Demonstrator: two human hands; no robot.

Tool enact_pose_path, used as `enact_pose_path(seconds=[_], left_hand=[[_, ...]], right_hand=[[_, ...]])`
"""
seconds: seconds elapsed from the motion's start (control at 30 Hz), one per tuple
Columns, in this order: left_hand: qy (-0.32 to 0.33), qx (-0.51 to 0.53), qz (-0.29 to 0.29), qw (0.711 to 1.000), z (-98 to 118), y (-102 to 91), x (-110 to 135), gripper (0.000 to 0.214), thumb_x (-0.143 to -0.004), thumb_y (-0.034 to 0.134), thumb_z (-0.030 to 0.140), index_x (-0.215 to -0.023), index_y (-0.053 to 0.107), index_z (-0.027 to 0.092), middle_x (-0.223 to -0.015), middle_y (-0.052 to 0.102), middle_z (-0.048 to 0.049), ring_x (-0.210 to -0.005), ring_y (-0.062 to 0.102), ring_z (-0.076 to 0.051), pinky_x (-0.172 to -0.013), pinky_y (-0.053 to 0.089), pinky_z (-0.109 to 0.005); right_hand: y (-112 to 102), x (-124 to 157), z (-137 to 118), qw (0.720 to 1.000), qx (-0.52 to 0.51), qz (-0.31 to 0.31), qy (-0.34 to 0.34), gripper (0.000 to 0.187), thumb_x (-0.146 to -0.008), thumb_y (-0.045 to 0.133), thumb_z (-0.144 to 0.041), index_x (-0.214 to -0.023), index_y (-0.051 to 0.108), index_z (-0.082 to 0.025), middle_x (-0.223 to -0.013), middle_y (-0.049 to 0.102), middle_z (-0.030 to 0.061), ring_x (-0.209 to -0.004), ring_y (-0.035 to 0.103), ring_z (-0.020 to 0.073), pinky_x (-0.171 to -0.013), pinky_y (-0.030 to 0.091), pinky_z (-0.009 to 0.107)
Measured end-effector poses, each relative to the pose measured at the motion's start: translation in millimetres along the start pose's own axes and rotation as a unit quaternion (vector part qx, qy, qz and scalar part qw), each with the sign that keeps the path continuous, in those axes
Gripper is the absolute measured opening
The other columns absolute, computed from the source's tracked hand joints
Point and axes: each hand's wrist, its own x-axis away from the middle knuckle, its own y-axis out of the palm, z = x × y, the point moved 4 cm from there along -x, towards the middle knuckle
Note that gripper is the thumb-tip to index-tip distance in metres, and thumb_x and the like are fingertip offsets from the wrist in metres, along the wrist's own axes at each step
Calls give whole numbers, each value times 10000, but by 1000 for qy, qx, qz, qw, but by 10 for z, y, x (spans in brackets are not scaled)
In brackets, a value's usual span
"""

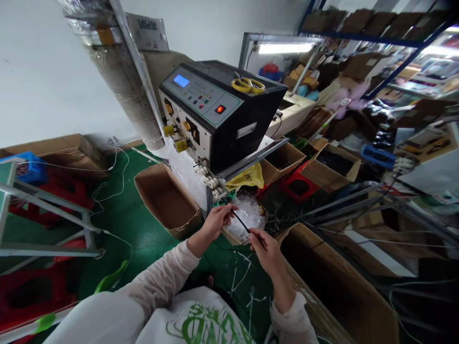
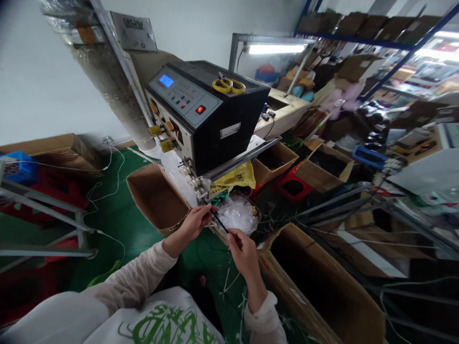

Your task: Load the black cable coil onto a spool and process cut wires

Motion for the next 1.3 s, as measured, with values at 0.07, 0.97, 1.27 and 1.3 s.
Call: enact_pose_path(seconds=[0.07, 0.97, 1.27, 1.3], left_hand=[[-16, 18, 1, 1000, -1, -12, -20, 485, -604, 792, 554, -795, 741, 112, -601, 533, 15, -454, 355, -31, -463, 317, -207], [81, 1, 170, 982, 709, -741, -424, 393, -594, 809, 447, -808, 648, 159, -735, 594, 16, -561, 458, -71, -526, 314, -220], [74, 54, 153, 984, 876, -725, -599, 412, -428, 869, 292, -693, 577, 173, -643, 548, 53, -579, 489, -77, -549, 331, -212], [71, 60, 150, 984, 864, -728, -607, 413, -425, 867, 292, -692, 575, 174, -641, 551, 55, -575, 490, -76, -550, 335, -212]], right_hand=[[-8, -24, -36, 1000, -4, 1, -4, 375, -861, 570, -493, -993, 650, -150, -683, 623, 30, -583, 589, 170, -588, 484, 283], [647, -860, -587, 999, -45, -6, -25, 326, -785, 664, -473, -888, 504, -208, -732, 703, 39, -497, 626, 156, -509, 499, 271], [730, -842, -294, 996, -89, -14, 11, 430, -793, 644, -554, -1020, 512, -212, -778, 689, 27, -693, 692, 210, -700, 554, 352], [709, -790, -210, 997, -69, -21, 17, 433, -820, 595, -583, -1020, 541, -202, -790, 695, 43, -730, 689, 219, -730, 547, 362]])
